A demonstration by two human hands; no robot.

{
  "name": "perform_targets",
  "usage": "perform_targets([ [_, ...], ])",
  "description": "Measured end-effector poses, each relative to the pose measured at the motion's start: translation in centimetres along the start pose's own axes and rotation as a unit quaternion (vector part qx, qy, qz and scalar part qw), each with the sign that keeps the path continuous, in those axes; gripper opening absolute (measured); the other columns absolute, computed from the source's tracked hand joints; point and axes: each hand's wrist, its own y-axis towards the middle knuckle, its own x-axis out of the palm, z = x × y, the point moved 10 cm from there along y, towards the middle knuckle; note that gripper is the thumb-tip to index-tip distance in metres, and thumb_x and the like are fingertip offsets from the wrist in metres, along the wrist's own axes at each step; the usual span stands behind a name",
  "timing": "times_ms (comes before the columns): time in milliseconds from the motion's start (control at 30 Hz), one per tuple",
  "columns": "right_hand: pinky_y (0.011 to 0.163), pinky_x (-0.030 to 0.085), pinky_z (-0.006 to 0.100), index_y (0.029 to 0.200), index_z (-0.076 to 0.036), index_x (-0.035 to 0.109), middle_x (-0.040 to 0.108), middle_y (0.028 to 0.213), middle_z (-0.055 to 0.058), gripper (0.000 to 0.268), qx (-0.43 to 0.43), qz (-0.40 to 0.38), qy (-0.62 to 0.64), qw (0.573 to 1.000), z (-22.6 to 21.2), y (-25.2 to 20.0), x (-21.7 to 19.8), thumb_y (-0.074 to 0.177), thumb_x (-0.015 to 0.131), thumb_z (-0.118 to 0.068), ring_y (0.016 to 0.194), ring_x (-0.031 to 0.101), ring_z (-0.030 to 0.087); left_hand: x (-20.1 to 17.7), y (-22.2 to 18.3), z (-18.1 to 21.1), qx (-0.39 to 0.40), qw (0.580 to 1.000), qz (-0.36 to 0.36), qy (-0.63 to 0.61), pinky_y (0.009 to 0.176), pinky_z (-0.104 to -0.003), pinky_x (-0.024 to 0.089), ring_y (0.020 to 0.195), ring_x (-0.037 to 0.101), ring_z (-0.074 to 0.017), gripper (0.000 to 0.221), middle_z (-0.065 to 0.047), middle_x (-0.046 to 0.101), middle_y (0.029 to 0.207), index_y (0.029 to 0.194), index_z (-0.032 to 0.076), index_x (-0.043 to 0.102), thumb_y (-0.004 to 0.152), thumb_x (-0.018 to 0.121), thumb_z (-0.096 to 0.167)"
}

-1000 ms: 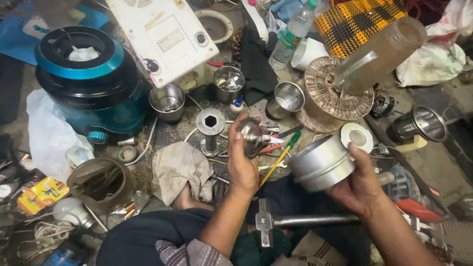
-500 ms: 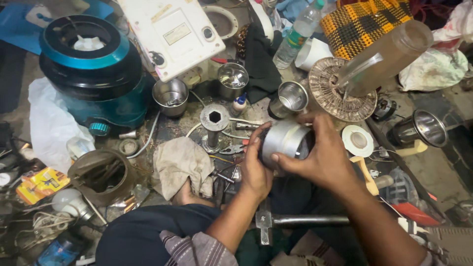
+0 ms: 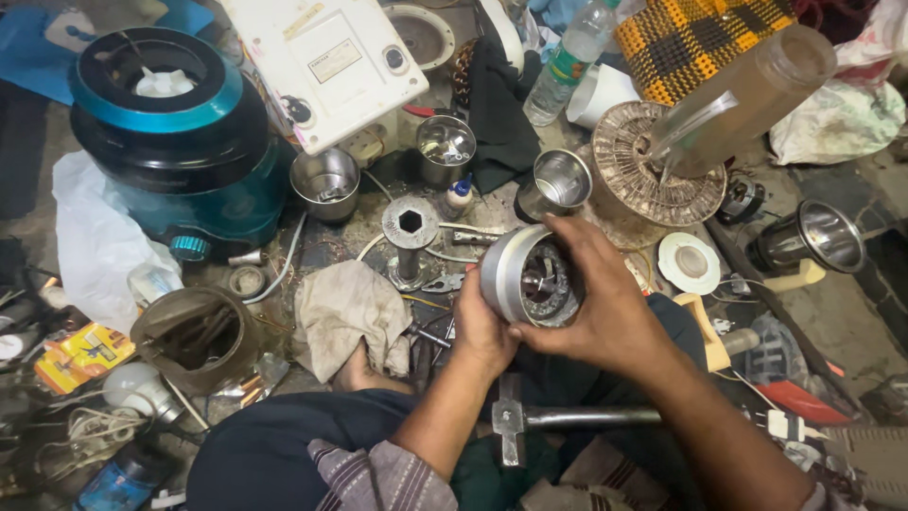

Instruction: The person assembles a blender by inserting a blade assembly into the metal jar, wiping the interior, and screwing the jar onto the base. They use pliers and a screwdriver during the process.

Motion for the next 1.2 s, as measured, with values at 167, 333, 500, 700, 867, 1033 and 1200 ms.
perform_targets([
  [167, 0.114, 0.038, 0.048, 0.149, -0.002, 0.042, 0.051, 0.144, 0.024, 0.115, 0.003, -0.006, -0.008, 1.0, -0.4, 0.3, 0.0, 0.053, 0.098, -0.033, 0.137, 0.049, 0.041, -0.1, 0.3, -0.4, -0.031, 0.998, -0.045, -0.003, 0.104, -0.044, 0.05, 0.115, 0.066, -0.0283, 0.05, -0.013, 0.07, 0.123, 0.13, 0.003, 0.062, 0.105, 0.036, 0.037],
  [333, 0.114, 0.039, 0.047, 0.149, -0.001, 0.041, 0.051, 0.144, 0.023, 0.116, -0.001, -0.015, -0.018, 1.0, -0.7, 0.4, -0.3, 0.052, 0.097, -0.031, 0.136, 0.05, 0.04, 1.3, -0.4, -0.6, -0.091, 0.992, -0.082, -0.026, 0.104, -0.046, 0.051, 0.114, 0.067, -0.0291, 0.052, -0.014, 0.07, 0.123, 0.131, 0.002, 0.062, 0.102, 0.037, 0.038],
  [500, 0.114, 0.04, 0.046, 0.147, -0.002, 0.042, 0.05, 0.143, 0.022, 0.113, -0.004, -0.017, -0.027, 0.999, -0.8, 0.6, -0.5, 0.053, 0.097, -0.031, 0.135, 0.051, 0.039, 2.2, -1.1, 0.2, -0.091, 0.994, -0.061, -0.013, 0.108, -0.047, 0.047, 0.119, 0.064, -0.0306, 0.06, -0.015, 0.069, 0.128, 0.134, 0.002, 0.06, 0.101, 0.036, 0.046],
  [700, 0.111, 0.041, 0.046, 0.151, -0.003, 0.04, 0.048, 0.143, 0.022, 0.117, 0.008, -0.03, -0.024, 0.999, -0.2, 0.1, -0.1, 0.053, 0.098, -0.031, 0.134, 0.05, 0.04, 2.6, -1.4, 0.1, -0.105, 0.993, -0.057, 0.012, 0.111, -0.048, 0.045, 0.124, 0.061, -0.0306, 0.062, -0.015, 0.066, 0.132, 0.139, 0.003, 0.056, 0.103, 0.036, 0.049],
  [867, 0.115, 0.04, 0.046, 0.153, -0.003, 0.038, 0.047, 0.147, 0.024, 0.118, -0.014, -0.034, 0.002, 0.999, 0.3, -0.1, 0.0, 0.055, 0.097, -0.033, 0.139, 0.048, 0.04, 2.6, -1.3, 0.1, -0.107, 0.992, -0.066, 0.018, 0.111, -0.048, 0.044, 0.124, 0.061, -0.0295, 0.06, -0.015, 0.066, 0.132, 0.139, 0.004, 0.056, 0.105, 0.035, 0.048],
  [1033, 0.116, 0.039, 0.046, 0.151, -0.001, 0.039, 0.05, 0.147, 0.024, 0.12, -0.013, -0.018, 0.006, 1.0, 1.5, -0.2, -0.1, 0.053, 0.097, -0.04, 0.139, 0.05, 0.039, 2.6, -1.1, 0.5, -0.087, 0.994, -0.065, 0.032, 0.112, -0.048, 0.045, 0.125, 0.061, -0.0289, 0.057, -0.015, 0.065, 0.134, 0.139, 0.003, 0.056, 0.107, 0.036, 0.046],
  [1200, 0.115, 0.042, 0.044, 0.148, -0.002, 0.043, 0.054, 0.144, 0.021, 0.116, -0.001, -0.005, 0.02, 1.0, 2.5, -0.3, -0.3, 0.054, 0.097, -0.042, 0.137, 0.054, 0.036, 3.2, -1.5, 0.2, -0.108, 0.99, -0.082, 0.033, 0.109, -0.049, 0.045, 0.125, 0.061, -0.0301, 0.066, -0.015, 0.063, 0.136, 0.142, 0.005, 0.053, 0.104, 0.033, 0.054],
])
